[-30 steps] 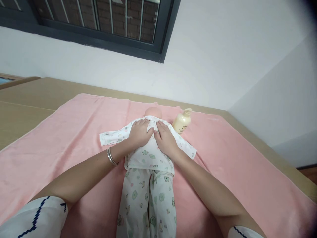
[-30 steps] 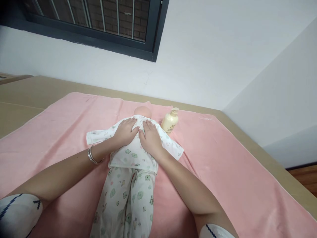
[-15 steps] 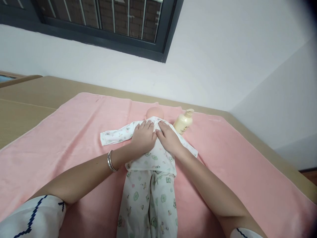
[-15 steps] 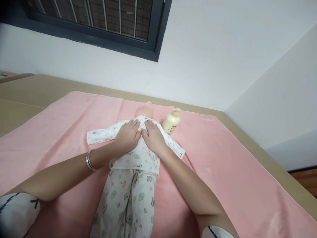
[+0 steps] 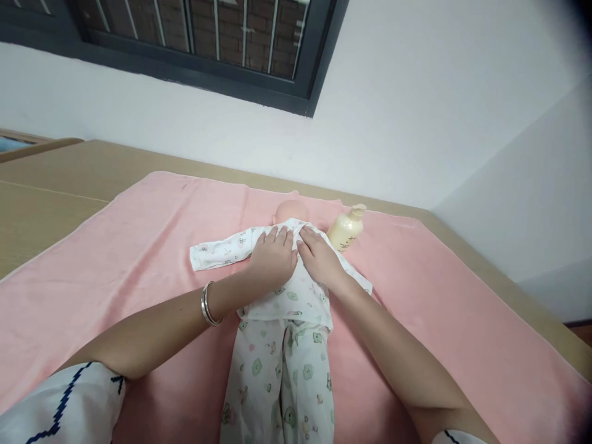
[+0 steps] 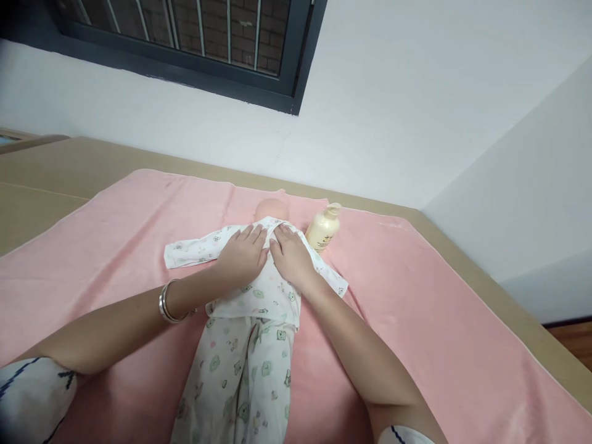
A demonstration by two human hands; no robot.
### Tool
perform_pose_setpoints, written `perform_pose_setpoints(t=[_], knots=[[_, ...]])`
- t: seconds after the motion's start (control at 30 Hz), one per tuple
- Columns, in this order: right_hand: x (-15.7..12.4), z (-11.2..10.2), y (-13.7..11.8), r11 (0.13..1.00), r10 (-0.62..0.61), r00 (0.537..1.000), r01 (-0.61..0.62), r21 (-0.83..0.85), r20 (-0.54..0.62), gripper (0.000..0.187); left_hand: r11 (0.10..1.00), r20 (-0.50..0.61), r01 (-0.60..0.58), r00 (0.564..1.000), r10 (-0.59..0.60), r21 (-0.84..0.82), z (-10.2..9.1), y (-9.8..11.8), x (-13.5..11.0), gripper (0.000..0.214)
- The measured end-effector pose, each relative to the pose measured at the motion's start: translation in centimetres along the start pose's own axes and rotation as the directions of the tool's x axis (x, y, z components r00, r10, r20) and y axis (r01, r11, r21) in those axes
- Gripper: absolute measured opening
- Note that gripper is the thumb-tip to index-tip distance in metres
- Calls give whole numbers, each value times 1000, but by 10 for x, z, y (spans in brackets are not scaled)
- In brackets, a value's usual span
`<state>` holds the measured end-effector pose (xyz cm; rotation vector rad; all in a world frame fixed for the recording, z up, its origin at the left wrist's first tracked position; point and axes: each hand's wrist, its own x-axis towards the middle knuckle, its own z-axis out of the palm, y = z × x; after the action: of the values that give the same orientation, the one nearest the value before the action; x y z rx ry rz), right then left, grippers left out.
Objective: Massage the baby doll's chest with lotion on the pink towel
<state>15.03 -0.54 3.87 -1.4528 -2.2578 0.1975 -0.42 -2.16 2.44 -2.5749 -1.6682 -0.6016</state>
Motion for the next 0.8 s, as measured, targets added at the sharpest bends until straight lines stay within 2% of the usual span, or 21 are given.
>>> perform_pose_setpoints(t=[0.13, 0.3, 0.37, 0.47, 0.6, 0.7, 0.8], knots=[[-10, 2, -14, 995, 73, 997, -72, -67, 12, 52, 995, 46, -12, 999, 17, -99, -5, -12, 11, 53], [-28, -6, -39, 993, 55, 998, -50, -105, 44, 48, 988, 37, 30, 999, -25, -152, -1, -27, 25, 43], [-25, -8, -34, 996, 49, 998, -46, -82, 39, 47, 992, 0, 40, 999, -40, -122, 2, -23, 22, 44], [-12, -5, -15, 999, 47, 998, -46, -28, 28, 48, 997, -51, 46, 997, -50, -69, 6, -9, 10, 48], [0, 3, 3, 997, 81, 996, -80, -17, 24, 56, 999, -63, 23, 998, -25, -32, 4, 4, -1, 49], [-5, 3, -6, 994, 90, 996, -88, -68, 19, 55, 995, -17, 3, 1000, -4, -96, -1, -2, 4, 47], [-18, 2, -25, 991, 45, 999, -46, -125, -6, 51, 986, 31, 6, 1000, -1, -168, -3, -14, 15, 44]])
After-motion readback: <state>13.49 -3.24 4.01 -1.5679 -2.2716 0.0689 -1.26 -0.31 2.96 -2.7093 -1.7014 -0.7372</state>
